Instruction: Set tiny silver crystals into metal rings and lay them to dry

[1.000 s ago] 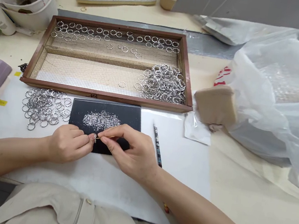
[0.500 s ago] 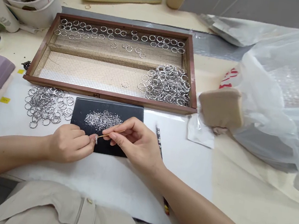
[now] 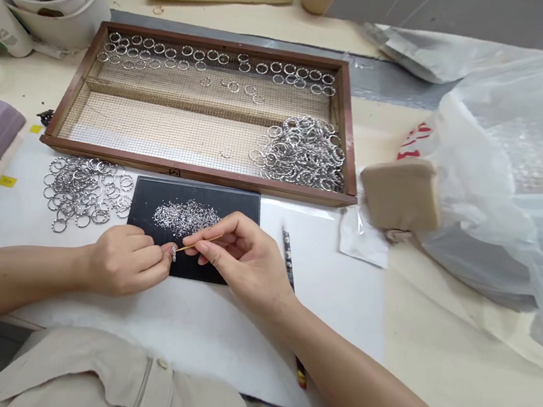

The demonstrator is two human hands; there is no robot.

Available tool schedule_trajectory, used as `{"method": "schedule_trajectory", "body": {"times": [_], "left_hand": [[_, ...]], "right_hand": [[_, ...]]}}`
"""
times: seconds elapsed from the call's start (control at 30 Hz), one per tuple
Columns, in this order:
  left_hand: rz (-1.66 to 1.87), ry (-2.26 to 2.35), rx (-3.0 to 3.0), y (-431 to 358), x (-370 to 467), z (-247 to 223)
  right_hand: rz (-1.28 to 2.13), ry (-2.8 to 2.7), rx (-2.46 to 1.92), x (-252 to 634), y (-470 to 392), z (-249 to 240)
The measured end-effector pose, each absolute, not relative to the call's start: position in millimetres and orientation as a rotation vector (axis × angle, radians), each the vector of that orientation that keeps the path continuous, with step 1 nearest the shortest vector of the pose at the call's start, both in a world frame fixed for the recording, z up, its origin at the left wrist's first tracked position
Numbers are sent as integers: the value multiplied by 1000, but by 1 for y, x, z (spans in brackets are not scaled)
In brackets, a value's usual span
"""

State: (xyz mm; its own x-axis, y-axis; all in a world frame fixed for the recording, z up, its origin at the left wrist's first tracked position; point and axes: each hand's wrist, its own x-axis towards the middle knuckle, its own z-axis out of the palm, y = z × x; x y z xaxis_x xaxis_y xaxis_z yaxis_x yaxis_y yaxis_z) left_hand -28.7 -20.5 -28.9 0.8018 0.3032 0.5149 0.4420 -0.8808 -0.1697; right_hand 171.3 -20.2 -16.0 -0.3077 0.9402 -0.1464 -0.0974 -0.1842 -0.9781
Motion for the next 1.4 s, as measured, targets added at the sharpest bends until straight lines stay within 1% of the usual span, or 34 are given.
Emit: {"method": "schedule_trajectory", "body": {"times": [1.4], "left_hand": [[-682, -574, -2704, -21, -29, -28]], "right_hand": [[1663, -1206, -1119, 169, -19, -13]]}}
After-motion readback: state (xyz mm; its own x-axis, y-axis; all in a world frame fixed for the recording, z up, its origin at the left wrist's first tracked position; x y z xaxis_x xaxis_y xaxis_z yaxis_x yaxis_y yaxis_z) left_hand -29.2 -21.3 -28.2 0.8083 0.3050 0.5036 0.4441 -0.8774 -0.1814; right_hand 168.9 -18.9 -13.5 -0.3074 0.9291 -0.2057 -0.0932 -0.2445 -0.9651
